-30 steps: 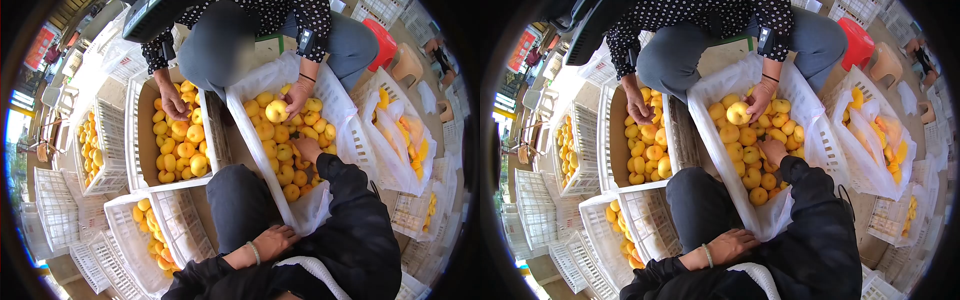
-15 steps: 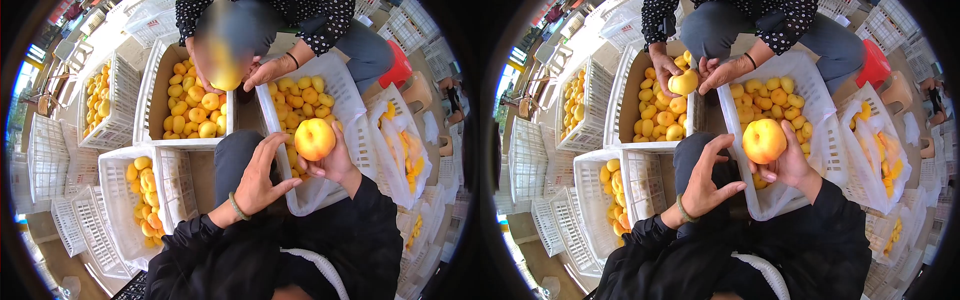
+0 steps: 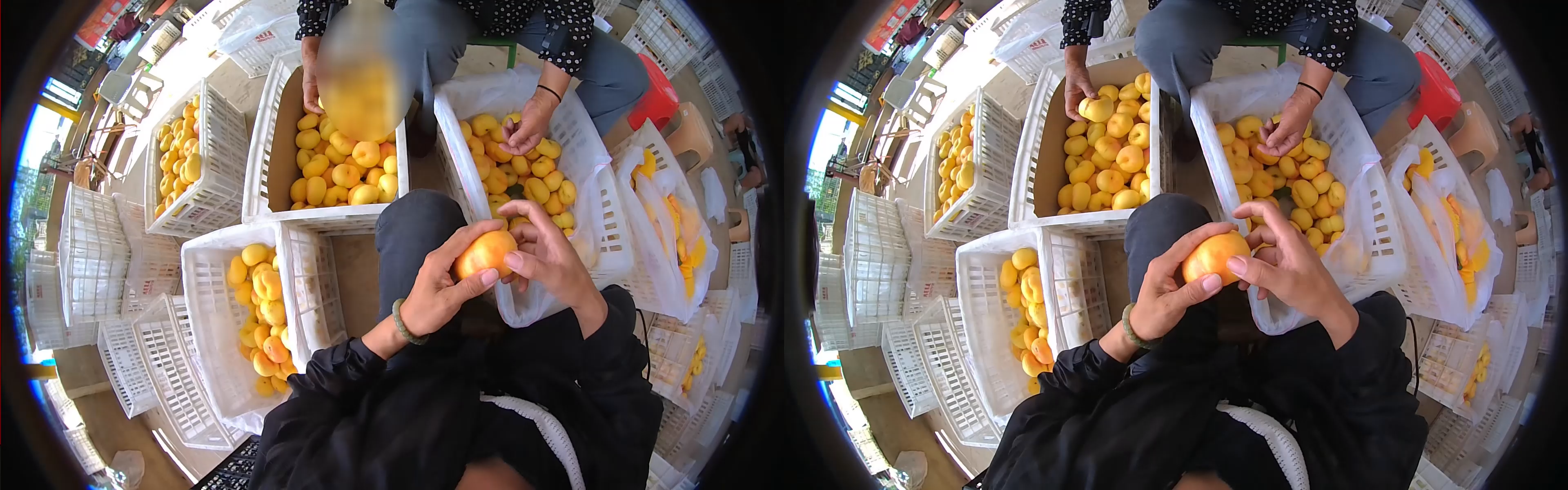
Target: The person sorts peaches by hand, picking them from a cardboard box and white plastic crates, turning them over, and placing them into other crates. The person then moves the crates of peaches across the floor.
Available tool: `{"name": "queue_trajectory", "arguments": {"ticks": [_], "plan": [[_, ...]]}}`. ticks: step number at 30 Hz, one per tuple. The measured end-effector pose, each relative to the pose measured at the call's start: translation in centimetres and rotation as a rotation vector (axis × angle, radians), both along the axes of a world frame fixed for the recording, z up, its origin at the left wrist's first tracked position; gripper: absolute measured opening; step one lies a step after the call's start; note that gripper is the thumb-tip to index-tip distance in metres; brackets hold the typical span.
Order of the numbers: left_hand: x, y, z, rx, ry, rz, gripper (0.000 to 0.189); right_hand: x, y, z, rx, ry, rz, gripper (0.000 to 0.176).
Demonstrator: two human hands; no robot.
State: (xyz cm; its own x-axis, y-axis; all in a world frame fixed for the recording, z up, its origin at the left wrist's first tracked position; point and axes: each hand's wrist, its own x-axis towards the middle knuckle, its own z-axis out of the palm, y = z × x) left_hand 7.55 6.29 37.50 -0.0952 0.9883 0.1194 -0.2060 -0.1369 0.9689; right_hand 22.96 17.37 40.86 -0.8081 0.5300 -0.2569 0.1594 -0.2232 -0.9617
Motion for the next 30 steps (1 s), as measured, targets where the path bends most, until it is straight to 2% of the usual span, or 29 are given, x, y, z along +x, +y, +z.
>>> {"name": "queue_trajectory", "arguments": {"ticks": [3, 8, 9, 10, 12, 14, 15, 17, 19, 21, 23, 27, 29, 30], "plan": [[0.3, 0.3, -0.6, 0.07, 0.088, 0.011, 0.047, 0.0, -0.3, 0.2, 0.036, -0.048, 0.038, 0.049], [0.6, -0.7, -1.0, 0.077, 0.249, 0.097, 0.046, -0.5, -1.7, -1.5, -0.057, 0.099, -0.032, 0.047], [0.6, -0.6, -1.3, 0.144, 0.319, 0.164, 0.045, -0.4, -1.7, -1.8, -0.092, 0.091, -0.021, 0.048], [0.5, -0.7, -1.1, 0.148, 0.397, 0.187, 0.044, -0.6, -1.8, -2.0, -0.09, 0.069, -0.034, 0.05], [0.2, -1.3, -1.0, 0.074, 0.376, 0.219, 0.045, -1.1, -2.2, -2.5, -0.096, 0.085, 0.001, 0.06], [-0.7, -2.8, -0.7, 0.001, 0.097, 0.199, 0.043, -1.7, -2.8, -2.3, -0.099, 0.06, 0.087, 0.064], [-2.0, -3.5, -1.7, 0.027, 0.059, 0.28, 0.04, -2.4, -2.8, -2.1, -0.099, 0.058, 0.122, 0.063], [-5.2, -8.4, 0.9, -0.202, -0.294, 0.288, 0.038, -2.2, -2.1, -2.6, -0.062, 0.033, 0.223, 0.06], [-8.3, -14.3, 2.0, -0.173, -0.427, 0.478, 0.038, -1.6, -1.4, -3.3, -0.043, 0.0, 0.297, 0.057], [-12.2, -21.7, 3.1, -0.193, -0.439, 0.724, 0.047, -1.1, -1.1, -3.8, -0.027, -0.042, 0.294, 0.048], [-16.9, -29.0, 2.8, -0.129, -0.504, 1.143, 0.043, -0.8, -1.8, -3.7, -0.062, -0.041, 0.262, 0.045], [-29.1, -45.3, -3.0, 0.038, -0.808, 1.671, 0.042, -0.8, -2.9, -3.9, -0.092, -0.09, 0.235, 0.045], [-33.3, -51.8, -6.8, 0.05, -0.847, 1.978, 0.036, -0.5, -3.1, -4.0, -0.072, -0.122, 0.253, 0.047], [-33.5, -53.0, -7.2, 0.186, -0.871, 1.983, 0.04, -0.7, -3.4, -3.5, -0.095, -0.119, 0.23, 0.042]]}}
